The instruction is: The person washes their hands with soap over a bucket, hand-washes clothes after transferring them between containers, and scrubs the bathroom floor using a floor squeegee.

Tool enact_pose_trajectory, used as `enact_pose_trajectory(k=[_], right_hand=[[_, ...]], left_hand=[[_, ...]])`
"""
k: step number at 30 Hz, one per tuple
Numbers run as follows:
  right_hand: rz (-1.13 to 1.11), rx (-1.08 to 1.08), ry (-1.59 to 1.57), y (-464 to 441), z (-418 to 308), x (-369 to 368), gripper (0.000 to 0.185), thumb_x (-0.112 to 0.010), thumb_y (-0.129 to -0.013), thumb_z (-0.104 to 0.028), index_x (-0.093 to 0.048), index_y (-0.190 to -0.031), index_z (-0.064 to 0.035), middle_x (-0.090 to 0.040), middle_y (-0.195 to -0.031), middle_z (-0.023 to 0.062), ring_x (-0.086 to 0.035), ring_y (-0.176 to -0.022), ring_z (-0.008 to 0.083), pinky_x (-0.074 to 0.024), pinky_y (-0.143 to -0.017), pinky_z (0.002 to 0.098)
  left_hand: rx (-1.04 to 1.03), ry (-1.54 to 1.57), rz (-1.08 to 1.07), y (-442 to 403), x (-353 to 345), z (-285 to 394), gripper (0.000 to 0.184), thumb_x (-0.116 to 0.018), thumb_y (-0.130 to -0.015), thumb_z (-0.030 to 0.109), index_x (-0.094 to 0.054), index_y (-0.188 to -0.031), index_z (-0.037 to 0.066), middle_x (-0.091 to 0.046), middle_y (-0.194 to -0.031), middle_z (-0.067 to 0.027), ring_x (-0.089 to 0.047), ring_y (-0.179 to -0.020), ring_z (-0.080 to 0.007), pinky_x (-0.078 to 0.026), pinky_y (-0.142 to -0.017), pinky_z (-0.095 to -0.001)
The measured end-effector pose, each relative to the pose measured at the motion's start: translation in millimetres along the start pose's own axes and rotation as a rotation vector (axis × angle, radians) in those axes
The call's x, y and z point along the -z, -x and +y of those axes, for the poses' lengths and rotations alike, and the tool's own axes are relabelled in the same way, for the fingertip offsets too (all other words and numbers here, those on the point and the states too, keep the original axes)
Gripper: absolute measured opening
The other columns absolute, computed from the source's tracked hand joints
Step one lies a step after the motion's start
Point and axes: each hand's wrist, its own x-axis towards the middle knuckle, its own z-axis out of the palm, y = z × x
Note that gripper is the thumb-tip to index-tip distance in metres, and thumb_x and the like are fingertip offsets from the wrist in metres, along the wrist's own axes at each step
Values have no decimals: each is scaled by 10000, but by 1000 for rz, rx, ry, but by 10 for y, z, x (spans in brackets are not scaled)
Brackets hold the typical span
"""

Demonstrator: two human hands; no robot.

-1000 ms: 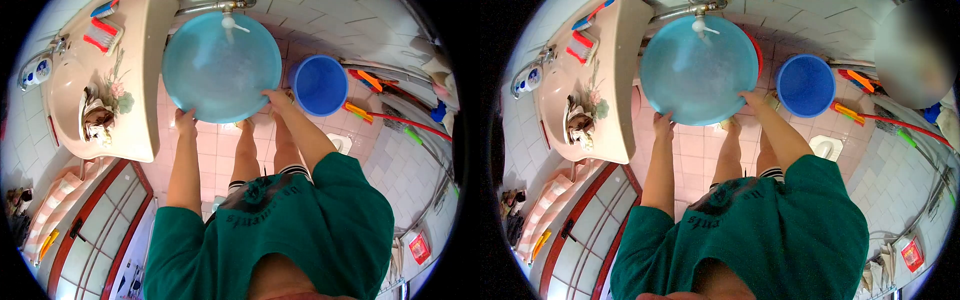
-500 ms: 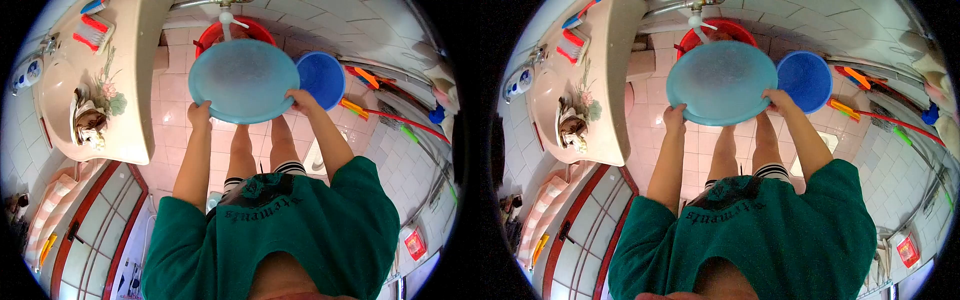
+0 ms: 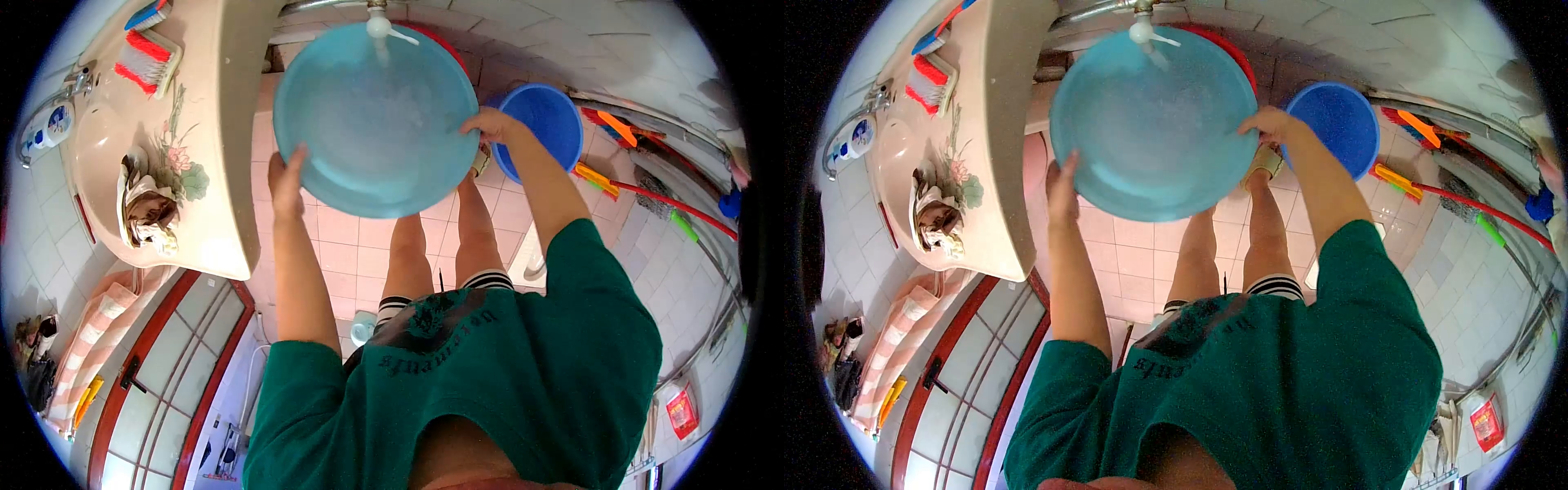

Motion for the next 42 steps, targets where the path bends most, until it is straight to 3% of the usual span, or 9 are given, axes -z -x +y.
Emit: enact_pose_trajectory(k=[3, 8, 14, 16, 20, 22, 33, 35, 42], right_hand=[[-70, -23, 156, 88, -207, 42, 428, -655, -603, -93, -523, -991, 29, -570, -908, 136, -563, -769, 206, -466, -645, 290], [72, -6, 108, -167, -195, 73, 460, -639, -641, -162, -496, -1042, 14, -549, -994, 144, -551, -874, 228, -465, -730, 330], [98, 148, -456, -34, 358, -479, 477, -577, -727, -246, -434, -1121, -17, -475, -1109, 149, -463, -1019, 254, -416, -818, 377], [-52, 194, -918, 207, 565, -814, 434, -550, -760, -175, -407, -1129, 2, -454, -1137, 146, -455, -1031, 226, -393, -868, 374], [-74, 52, -1007, 216, 839, -1235, 498, -548, -727, -61, -345, -1179, -16, -420, -1145, 154, -445, -1025, 282, -384, -878, 387], [215, -44, -918, 140, 880, -1366, 535, -543, -661, 52, -349, -1158, 9, -439, -1083, 160, -456, -984, 293, -400, -862, 389], [72, 40, -243, -394, 431, -336, 362, -578, -587, 51, -520, -945, 54, -555, -850, 151, -553, -721, 273, -477, -704, 371], [9, 88, -301, -169, 149, -224, 330, -589, -582, 39, -544, -908, 57, -573, -811, 139, -562, -681, 259, -484, -682, 364], [-51, -32, -15, -169, -325, -119, 384, -582, -615, 43, -505, -990, 63, -558, -926, 158, -560, -824, 245, -475, -728, 357]], left_hand=[[227, -7, -78, -220, -23, 222, 413, -662, -652, 231, -482, -879, -64, -538, -857, -139, -542, -727, -228, -455, -641, -321], [153, -294, -12, -342, 22, -40, 275, -608, -607, 126, -532, -779, -74, -562, -753, -134, -544, -660, -215, -442, -600, -305], [-1, -181, 273, 225, -141, -97, 207, -572, -591, 88, -539, -725, -66, -556, -693, -108, -500, -592, -170, -406, -534, -304], [162, -141, 378, 270, -182, -210, 200, -571, -593, 91, -526, -705, -68, -548, -677, -96, -483, -582, -150, -406, -527, -297], [-35, 71, 415, 612, -411, -285, 175, -525, -616, 24, -510, -755, -81, -548, -717, -95, -482, -591, -148, -409, -532, -290], [-4, 124, 429, 757, -455, -232, 154, -521, -631, 1, -505, -762, -79, -537, -707, -93, -496, -627, -151, -415, -556, -285], [-177, -322, 352, -125, 52, 126, 570, -705, -642, 327, -434, -964, -58, -487, -914, -139, -473, -893, -219, -436, -698, -336], [191, -64, 74, -472, 164, 84, 505, -712, -625, 253, -501, -970, -49, -539, -936, -149, -523, -833, -232, -423, -731, -314], [258, 38, -66, -484, 140, -54, 413, -585, -625, -10, -481, -1020, -74, -550, -940, -143, -544, -798, -235, -445, -696, -321]])
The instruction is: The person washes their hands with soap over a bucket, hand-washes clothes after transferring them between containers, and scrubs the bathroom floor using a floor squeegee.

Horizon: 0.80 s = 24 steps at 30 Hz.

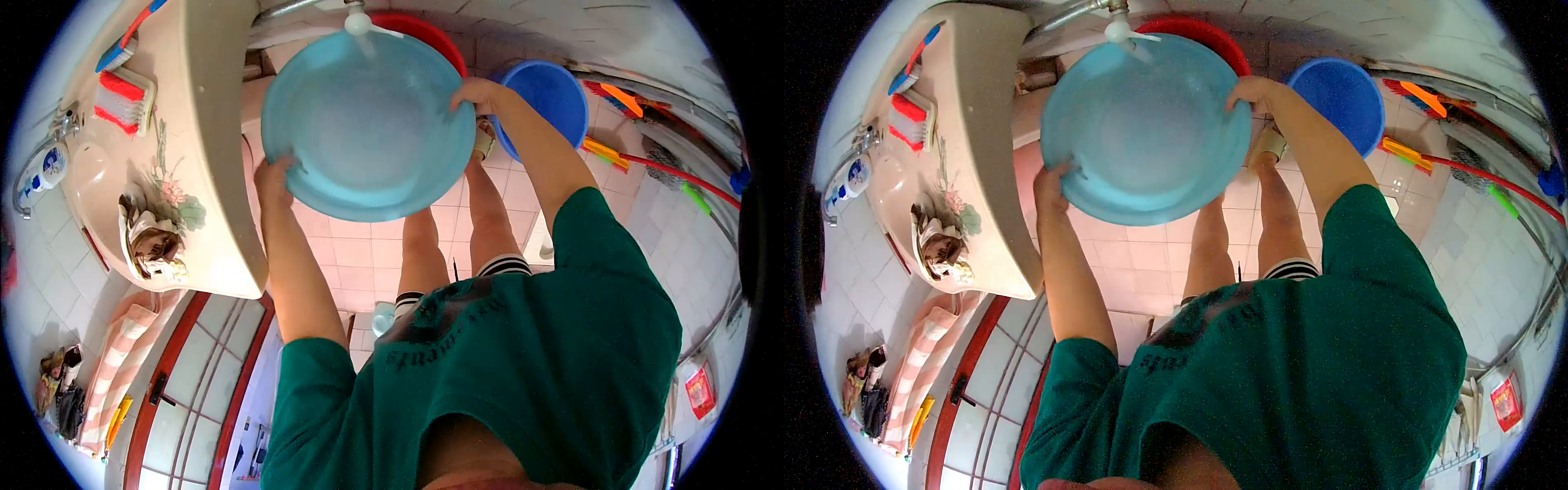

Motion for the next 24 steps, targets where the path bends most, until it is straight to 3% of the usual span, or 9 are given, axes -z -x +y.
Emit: enact_pose_trajectory(k=[5, 7, 9, 11, 12, 14, 17, 22, 24], right_hand=[[-31, 229, -353, 170, -15, -253, 463, -584, -664, 8, -450, -1106, -4, -516, -1045, 126, -510, -957, 235, -446, -794, 371], [-226, 337, -602, 310, 127, -457, 479, -544, -754, -86, -366, -1197, -46, -473, -1124, 101, -501, -975, 211, -430, -827, 329], [-282, 214, -692, 512, 281, -818, 497, -561, -757, -116, -354, -1205, -62, -458, -1140, 108, -492, -987, 213, -432, -827, 339], [40, 201, -705, 176, 708, -972, 486, -577, -742, -95, -375, -1180, -38, -456, -1141, 118, -484, -1003, 223, -427, -840, 353], [44, 198, -703, 53, 838, -964, 486, -577, -742, -95, -375, -1180, -38, -456, -1141, 118, -484, -1003, 223, -427, -840, 353], [58, -31, -789, -134, 860, -917, 463, -560, -697, 18, -409, -1135, 10, -467, -1107, 161, -494, -979, 271, -432, -843, 362], [115, 71, -487, -289, 526, -826, 465, -571, -654, 52, -438, -1099, 28, -497, -1062, 168, -514, -942, 272, -445, -810, 343], [179, 380, -400, -687, 275, -503, 424, -576, -628, 53, -494, -1044, 23, -554, -964, 141, -552, -852, 236, -455, -753, 321], [209, 493, -331, -429, 96, -462, 396, -576, -632, 49, -509, -1022, 25, -573, -926, 124, -564, -819, 215, -462, -729, 312]], left_hand=[[-27, 170, 213, 577, -30, -209, 430, -520, -617, -70, -459, -1042, -86, -530, -974, -147, -535, -825, -259, -448, -709, -326], [-116, 452, 281, 661, -101, -310, 398, -497, -616, -94, -470, -1013, -80, -523, -973, -147, -530, -836, -259, -443, -738, -327], [-132, 501, 319, 766, -315, -313, 378, -491, -616, -101, -477, -993, -74, -526, -959, -146, -531, -833, -255, -438, -750, -332], [-110, 528, 381, 792, -391, -368, 319, -483, -622, -112, -501, -935, -56, -535, -920, -139, -530, -829, -242, -427, -767, -343], [-105, 530, 381, 821, -419, -396, 319, -483, -622, -112, -501, -935, -56, -535, -920, -139, -530, -829, -242, -427, -767, -343], [-186, 509, 404, 895, -482, -441, 288, -479, -639, -110, -514, -918, -49, -543, -909, -119, -533, -826, -225, -424, -774, -336], [-301, 601, 288, 923, -457, -554, 283, -488, -656, -113, -525, -926, -38, -545, -937, -100, -529, -853, -205, -415, -802, -327], [-348, 623, 204, 706, -589, -869, 328, -493, -719, -93, -487, -1039, -20, -512, -1044, -83, -492, -956, -197, -397, -838, -320], [-134, 621, 152, 464, -599, -1087, 378, -484, -741, -78, -431, -1108, -4, -483, -1087, -87, -487, -973, -218, -404, -847, -341]])
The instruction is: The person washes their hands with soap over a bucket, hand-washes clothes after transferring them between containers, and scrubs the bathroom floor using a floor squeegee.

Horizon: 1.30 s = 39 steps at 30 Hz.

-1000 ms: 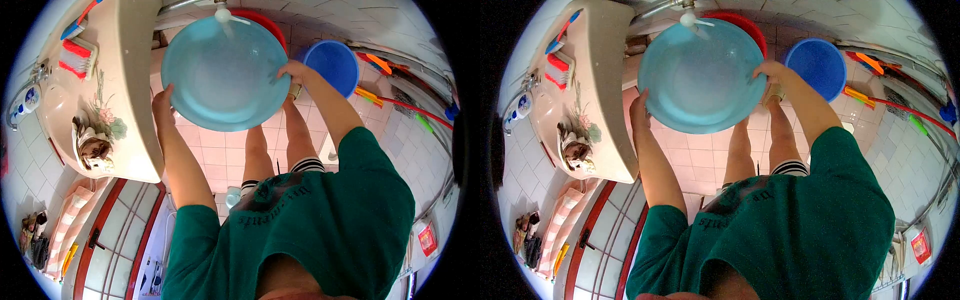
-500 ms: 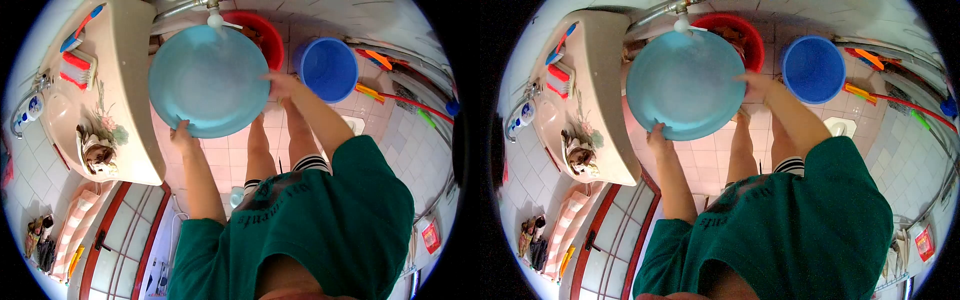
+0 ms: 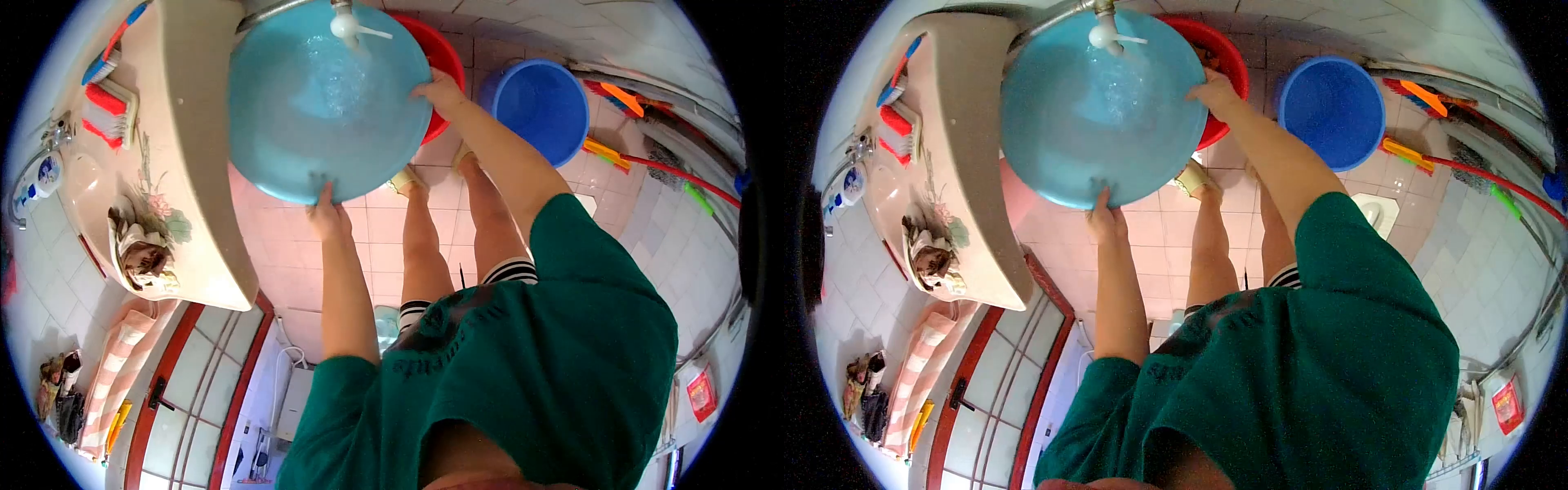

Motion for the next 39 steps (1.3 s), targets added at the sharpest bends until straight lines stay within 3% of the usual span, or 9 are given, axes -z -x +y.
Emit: enact_pose_trajectory(k=[4, 6, 9, 13, 15, 20, 28, 30, 39], right_hand=[[121, 279, 299, 449, -310, 21, 356, -600, -608, -43, -568, -963, -22, -611, -803, 90, -584, -734, 186, -458, -674, 290], [349, 395, 885, 791, -498, -29, 344, -611, -621, -169, -579, -932, -25, -613, -747, 112, -593, -706, 202, -455, -641, 287], [435, 319, 973, 1164, -611, 55, 293, -602, -646, -167, -587, -880, 9, -608, -775, 89, -560, -670, 129, -447, -595, 271], [488, 247, 726, 1368, -86, 802, 308, -617, -632, -220, -596, -863, -17, -606, -710, 110, -583, -655, 194, -445, -600, 293], [419, 178, 238, 1534, 258, 1147, 290, -637, -618, -180, -598, -827, 16, -603, -735, 88, -561, -655, 163, -440, -599, 280], [661, 109, 168, 2465, 330, 1338, 284, -623, -590, -120, -597, -824, 40, -598, -763, 85, -542, -670, 145, -435, -610, 265], [1023, 5, 365, 3333, -308, 1566, 318, -564, -583, -99, -590, -866, 43, -592, -769, 83, -541, -694, 158, -426, -639, 256], [1112, 190, 158, 3345, -492, 1628, 341, -556, -581, -94, -574, -895, 39, -574, -773, 75, -524, -691, 156, -420, -634, 258], [1040, 385, 138, 3065, -956, 1819, 391, -538, -590, -51, -530, -971, 36, -538, -921, 77, -508, -825, 183, -393, -727, 251]], left_hand=[[405, 263, -13, -401, -38, -461, 346, -422, -812, -2, -364, -1153, 24, -469, -1100, -128, -483, -993, -265, -448, -814, -389], [506, 298, -49, -547, -38, -744, 332, -416, -820, 13, -364, -1148, 23, -470, -1093, -133, -486, -991, -268, -454, -805, -387], [605, 287, -94, -498, -73, -896, 325, -424, -820, 28, -368, -1141, 23, -480, -1075, -129, -502, -965, -266, -460, -792, -376], [393, -99, -180, 13, -270, -554, 327, -484, -787, 44, -402, -1101, 2, -514, -1014, -118, -551, -823, -229, -483, -692, -328], [361, -233, -192, 314, -336, -402, 302, -501, -774, 46, -430, -1062, -12, -531, -967, -112, -553, -768, -207, -477, -636, -308], [283, -429, -289, 748, -613, -421, 229, -536, -739, 55, -496, -943, -41, -560, -815, -90, -547, -666, -152, -441, -503, -257], [523, -728, -622, 988, -1224, -927, 254, -540, -705, 45, -454, -909, -80, -535, -776, -119, -562, -620, -198, -470, -460, -295], [663, -859, -580, 1057, -1498, -1027, 244, -529, -710, 44, -440, -904, -75, -523, -764, -116, -560, -601, -205, -486, -473, -303], [1057, -1112, -602, 1304, -1859, -1732, 268, -548, -693, 104, -459, -918, -10, -520, -813, -78, -549, -630, -162, -462, -499, -242]])
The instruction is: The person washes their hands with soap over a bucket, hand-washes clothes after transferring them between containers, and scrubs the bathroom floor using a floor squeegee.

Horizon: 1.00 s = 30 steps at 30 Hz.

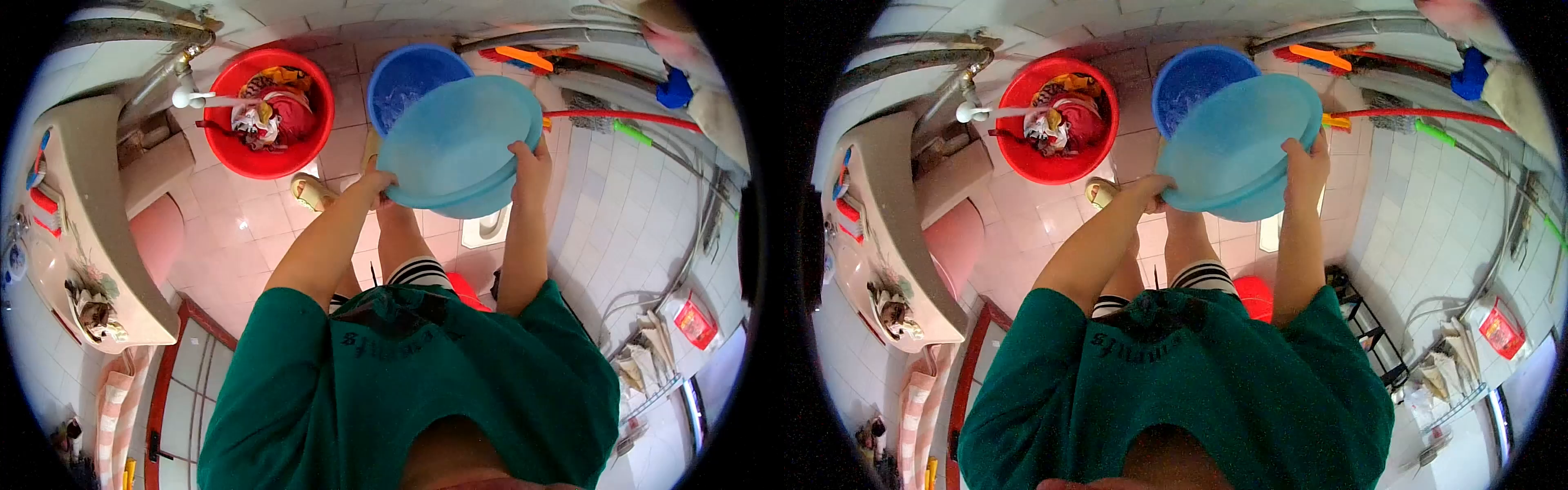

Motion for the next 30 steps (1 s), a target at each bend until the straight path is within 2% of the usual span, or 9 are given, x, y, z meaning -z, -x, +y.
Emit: enact_pose_trajectory(k=[5, 10, 17, 20, 22, 25, 28, 29, 30], right_hand=[[26, 294, 237, -26, -256, -183, 457, -538, -599, -100, -499, -1038, 21, -477, -1115, 119, -440, -1039, 274, -323, -871, 325], [294, 715, 1077, 132, -706, -363, 559, -524, -645, -282, -437, -1123, -6, -407, -1203, 162, -314, -1152, 320, -176, -922, 513], [242, 815, 1215, 229, -773, -314, 553, -538, -636, -243, -444, -1116, 15, -400, -1198, 191, -323, -1148, 326, -232, -916, 470], [47, 490, 335, 133, -538, -27, 420, -513, -645, -73, -485, -1050, 35, -469, -1125, 141, -439, -1040, 249, -357, -851, 316], [-32, 218, 51, -27, -96, 282, 387, -494, -669, -33, -494, -1053, 17, -515, -1034, 78, -489, -945, 193, -385, -806, 270], [47, -257, -174, -273, 842, 625, 399, -532, -693, -86, -489, -1085, -25, -543, -935, 52, -506, -845, 152, -391, -748, 256], [165, -519, 296, -269, 1426, 496, 577, -634, -662, -179, -412, -1174, -32, -534, -1005, 107, -495, -935, 223, -390, -801, 337], [68, -8, 660, -273, 1770, 417, 645, -640, -672, -155, -346, -1227, -8, -462, -1126, 118, -474, -906, 215, -404, -756, 244], [-51, 27, 542, -9, 1428, -9, 606, -633, -683, -113, -365, -1222, -41, -468, -1103, 113, -476, -907, 196, -407, -760, 254]], left_hand=[[169, -25, -166, -275, -165, 54, 195, -560, -680, 117, -486, -848, 53, -495, -733, -39, -503, -550, -138, -426, -425, -238], [122, 28, -437, -32, -645, -62, 97, -538, -711, 131, -500, -782, 78, -478, -667, -54, -440, -431, -93, -358, -323, -168], [472, -33, -853, -225, -846, -276, 109, -552, -711, 143, -496, -757, 62, -472, -666, -102, -418, -408, -68, -339, -320, -151], [117, 186, -190, -224, -625, -218, 157, -548, -712, 124, -489, -826, 32, -506, -707, -77, -521, -599, -180, -453, -479, -273], [-204, 281, -15, -356, -432, -131, 216, -540, -731, 143, -493, -894, 8, -546, -797, -119, -566, -721, -231, -483, -543, -336], [-178, 97, -142, 161, -73, 356, 514, -563, -741, 208, -361, -1151, -26, -457, -1102, -178, -526, -908, -266, -470, -719, -339], [-382, -294, 31, -207, 132, 405, 531, -532, -764, 308, -360, -1159, -3, -450, -1112, -186, -508, -942, -289, -450, -740, -401], [-439, -427, 99, -368, 228, 412, 539, -521, -772, 341, -360, -1162, 5, -448, -1115, -189, -502, -954, -296, -444, -747, -421], [-630, -513, 284, -578, 359, 403, 449, -486, -781, 370, -444, -1061, 22, -509, -983, -181, -528, -904, -313, -450, -692, -458]])
